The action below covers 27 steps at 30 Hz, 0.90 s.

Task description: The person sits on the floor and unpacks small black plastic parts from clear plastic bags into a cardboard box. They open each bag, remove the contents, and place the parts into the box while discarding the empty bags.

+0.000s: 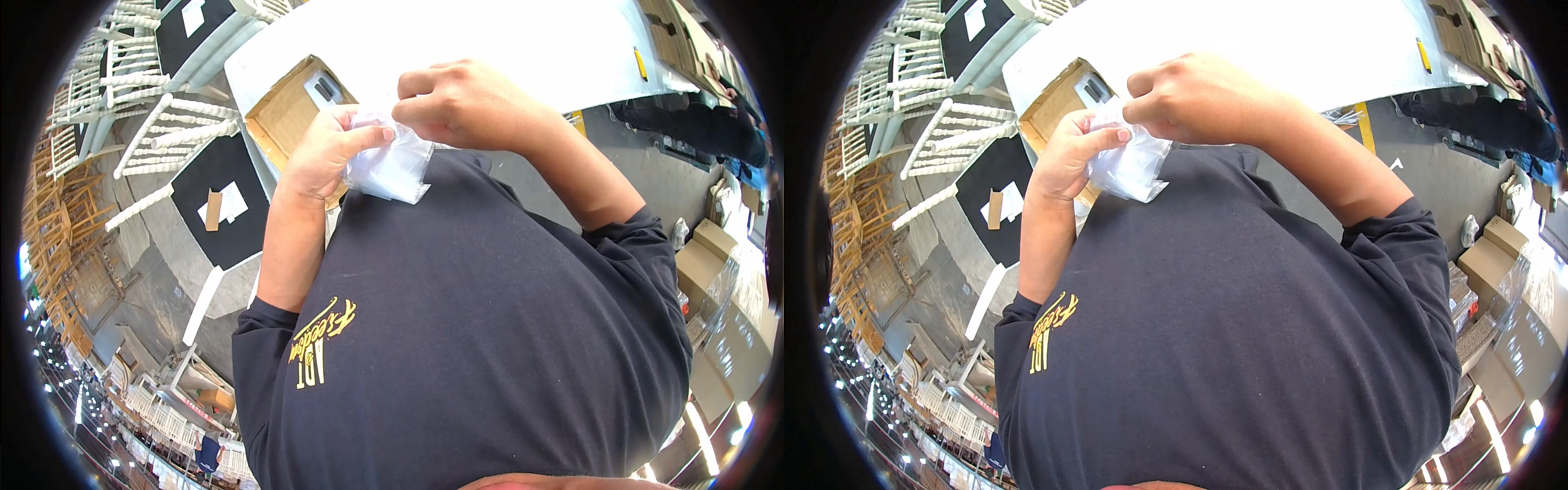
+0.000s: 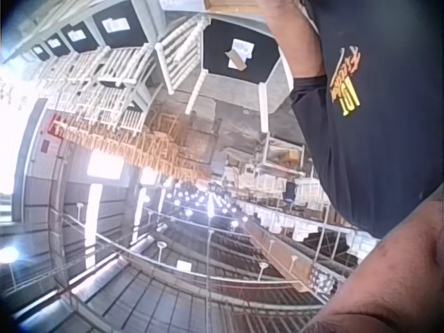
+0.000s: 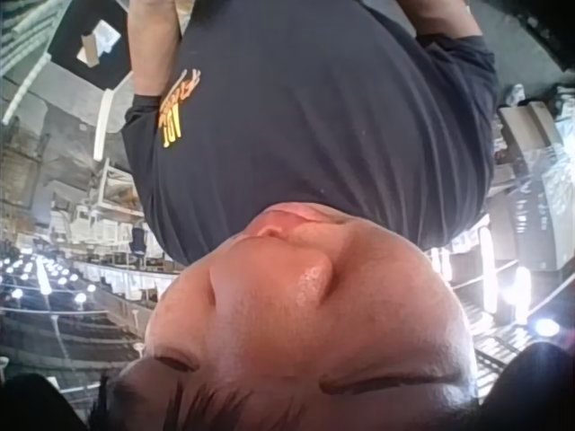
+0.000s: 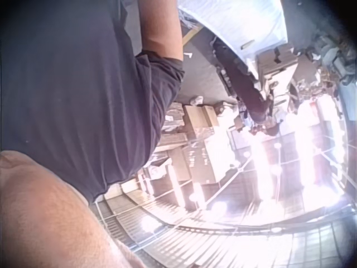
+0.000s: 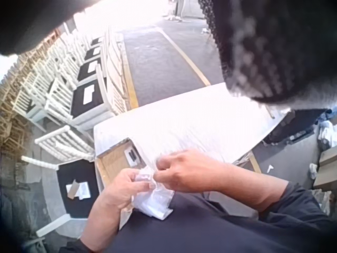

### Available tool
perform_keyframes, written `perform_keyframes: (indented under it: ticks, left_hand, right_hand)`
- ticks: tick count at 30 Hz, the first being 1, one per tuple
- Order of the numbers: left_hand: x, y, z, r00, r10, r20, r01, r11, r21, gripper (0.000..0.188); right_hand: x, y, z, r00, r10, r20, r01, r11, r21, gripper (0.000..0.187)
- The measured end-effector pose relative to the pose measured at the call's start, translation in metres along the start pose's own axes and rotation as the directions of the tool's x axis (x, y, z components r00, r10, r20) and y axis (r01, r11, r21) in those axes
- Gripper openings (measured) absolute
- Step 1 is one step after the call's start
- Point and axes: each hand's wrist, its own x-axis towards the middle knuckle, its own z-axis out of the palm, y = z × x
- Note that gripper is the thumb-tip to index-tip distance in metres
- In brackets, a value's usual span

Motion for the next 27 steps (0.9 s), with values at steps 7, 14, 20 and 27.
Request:
perform_keyframes:
  ticks: [7, 14, 20, 27]
  left_hand:
    - [0.001, 0.001, 0.001, 0.999, 0.033, 0.006, -0.033, 0.999, 0.013, 0.030]
    - [0.001, -0.003, 0.013, 0.991, 0.101, -0.088, -0.103, 0.994, -0.023, 0.024]
    - [0.001, -0.008, 0.011, 0.984, 0.087, -0.156, -0.101, 0.992, -0.080, 0.021]
    - [0.002, -0.003, 0.006, 0.999, 0.001, -0.041, -0.008, 0.987, -0.162, 0.022]
  right_hand:
    - [-0.004, -0.005, -0.004, 0.972, 0.212, 0.102, -0.232, 0.937, 0.263, 0.007]
    - [-0.018, -0.013, 0.025, 0.822, 0.543, 0.171, -0.499, 0.542, 0.676, 0.018]
    - [-0.016, -0.033, 0.038, 0.821, 0.559, -0.115, -0.421, 0.729, 0.540, 0.009]
    - [-0.022, -0.037, 0.053, 0.854, 0.395, -0.338, -0.294, 0.903, 0.312, 0.007]
